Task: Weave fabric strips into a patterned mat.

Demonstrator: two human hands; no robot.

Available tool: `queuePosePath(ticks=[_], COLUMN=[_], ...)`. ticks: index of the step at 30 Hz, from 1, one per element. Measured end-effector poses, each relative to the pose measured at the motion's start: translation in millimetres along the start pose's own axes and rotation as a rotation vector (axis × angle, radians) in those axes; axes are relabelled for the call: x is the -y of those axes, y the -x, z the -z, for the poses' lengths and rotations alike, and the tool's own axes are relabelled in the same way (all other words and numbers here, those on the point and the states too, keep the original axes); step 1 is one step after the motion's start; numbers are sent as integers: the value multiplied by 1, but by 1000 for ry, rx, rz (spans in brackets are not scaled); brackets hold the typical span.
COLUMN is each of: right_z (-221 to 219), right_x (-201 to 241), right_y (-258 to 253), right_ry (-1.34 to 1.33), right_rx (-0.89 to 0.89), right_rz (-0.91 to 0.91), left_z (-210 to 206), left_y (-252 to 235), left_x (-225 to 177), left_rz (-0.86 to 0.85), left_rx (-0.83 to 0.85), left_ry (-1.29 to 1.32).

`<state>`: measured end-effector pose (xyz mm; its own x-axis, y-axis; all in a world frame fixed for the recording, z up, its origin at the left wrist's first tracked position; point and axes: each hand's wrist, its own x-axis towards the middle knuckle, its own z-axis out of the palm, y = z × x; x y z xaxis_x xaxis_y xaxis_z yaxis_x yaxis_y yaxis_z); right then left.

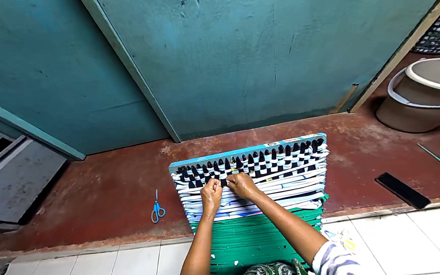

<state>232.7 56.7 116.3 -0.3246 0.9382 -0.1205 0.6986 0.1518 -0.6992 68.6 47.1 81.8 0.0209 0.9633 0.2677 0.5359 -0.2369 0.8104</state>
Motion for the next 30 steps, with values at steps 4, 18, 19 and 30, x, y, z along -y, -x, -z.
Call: queuePosePath(ticks=[4,18,19,30], right_z=[-7,-29,-29,-28], right_x=[3,-13,-13,-18], right_y=[14,2,3,1], right_ry=[136,241,237,201], right_rx=[-269,-630,-629,-599], right_rz=[107,253,251,261], left_z=[19,30,22,-23], left_y=[5,14,13,-12], left_x=[-3,-8,-12,-37], left_rz=[109,186,158,357], left_rx=[-81,-87,-73,74], left_ry=[146,230,111,-419])
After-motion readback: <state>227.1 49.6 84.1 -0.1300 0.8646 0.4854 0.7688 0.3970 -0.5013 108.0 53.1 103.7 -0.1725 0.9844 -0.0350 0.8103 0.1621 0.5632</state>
